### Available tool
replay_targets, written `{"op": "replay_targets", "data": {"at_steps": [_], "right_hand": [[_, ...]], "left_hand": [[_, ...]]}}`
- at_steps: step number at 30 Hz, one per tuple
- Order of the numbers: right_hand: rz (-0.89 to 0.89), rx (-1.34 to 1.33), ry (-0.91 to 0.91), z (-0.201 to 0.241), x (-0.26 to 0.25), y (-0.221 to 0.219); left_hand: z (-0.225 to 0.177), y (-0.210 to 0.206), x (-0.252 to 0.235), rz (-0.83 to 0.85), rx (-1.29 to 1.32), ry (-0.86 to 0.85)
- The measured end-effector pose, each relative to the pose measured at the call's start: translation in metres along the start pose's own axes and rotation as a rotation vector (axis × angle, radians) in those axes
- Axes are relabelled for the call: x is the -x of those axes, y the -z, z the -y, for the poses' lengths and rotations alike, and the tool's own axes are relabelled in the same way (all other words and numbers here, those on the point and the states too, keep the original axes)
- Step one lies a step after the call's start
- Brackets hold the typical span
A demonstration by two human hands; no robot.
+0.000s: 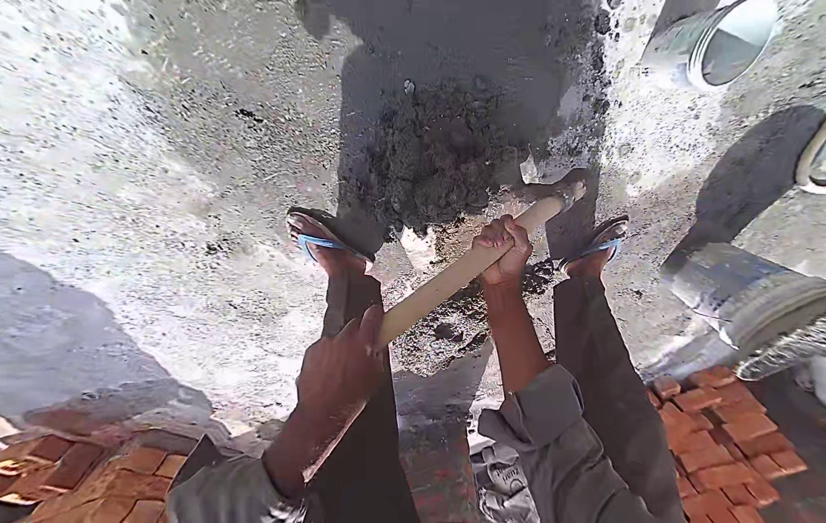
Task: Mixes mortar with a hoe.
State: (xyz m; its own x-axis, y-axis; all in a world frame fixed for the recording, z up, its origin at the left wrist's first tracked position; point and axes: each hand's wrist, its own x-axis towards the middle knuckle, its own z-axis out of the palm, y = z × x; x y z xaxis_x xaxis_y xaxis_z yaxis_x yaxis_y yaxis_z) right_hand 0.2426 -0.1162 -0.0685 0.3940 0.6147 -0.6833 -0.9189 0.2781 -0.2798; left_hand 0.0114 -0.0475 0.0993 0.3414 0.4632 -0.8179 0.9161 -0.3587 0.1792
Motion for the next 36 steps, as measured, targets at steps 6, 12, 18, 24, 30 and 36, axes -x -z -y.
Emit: {"op": "replay_targets", "data": {"at_steps": [6, 12, 18, 24, 30, 36], "right_hand": [[0.087, 0.171, -0.085, -0.005, 0.053, -0.075], [0.108, 0.41, -0.021, -0.034, 0.058, -0.102], [0.27, 0.479, -0.05, 0.033, 0.081, -0.126], [0.143, 0.509, 0.024, 0.074, 0.088, -0.184], [-0.192, 0.882, -0.092, 0.032, 0.042, -0.221], [-0.323, 1.11, -0.232, -0.072, -0.144, -0.171]], "left_hand": [[0.115, -0.042, -0.043, -0.302, 0.199, -0.139], [0.127, -0.054, -0.132, -0.259, 0.319, 0.037], [0.072, -0.055, -0.077, -0.235, 0.422, 0.005], [-0.002, -0.052, 0.033, -0.269, 0.617, -0.087], [-0.073, -0.026, 0.116, -0.032, 0.876, 0.07], [-0.022, -0.024, -0.055, 0.034, 0.896, 0.172]]}}
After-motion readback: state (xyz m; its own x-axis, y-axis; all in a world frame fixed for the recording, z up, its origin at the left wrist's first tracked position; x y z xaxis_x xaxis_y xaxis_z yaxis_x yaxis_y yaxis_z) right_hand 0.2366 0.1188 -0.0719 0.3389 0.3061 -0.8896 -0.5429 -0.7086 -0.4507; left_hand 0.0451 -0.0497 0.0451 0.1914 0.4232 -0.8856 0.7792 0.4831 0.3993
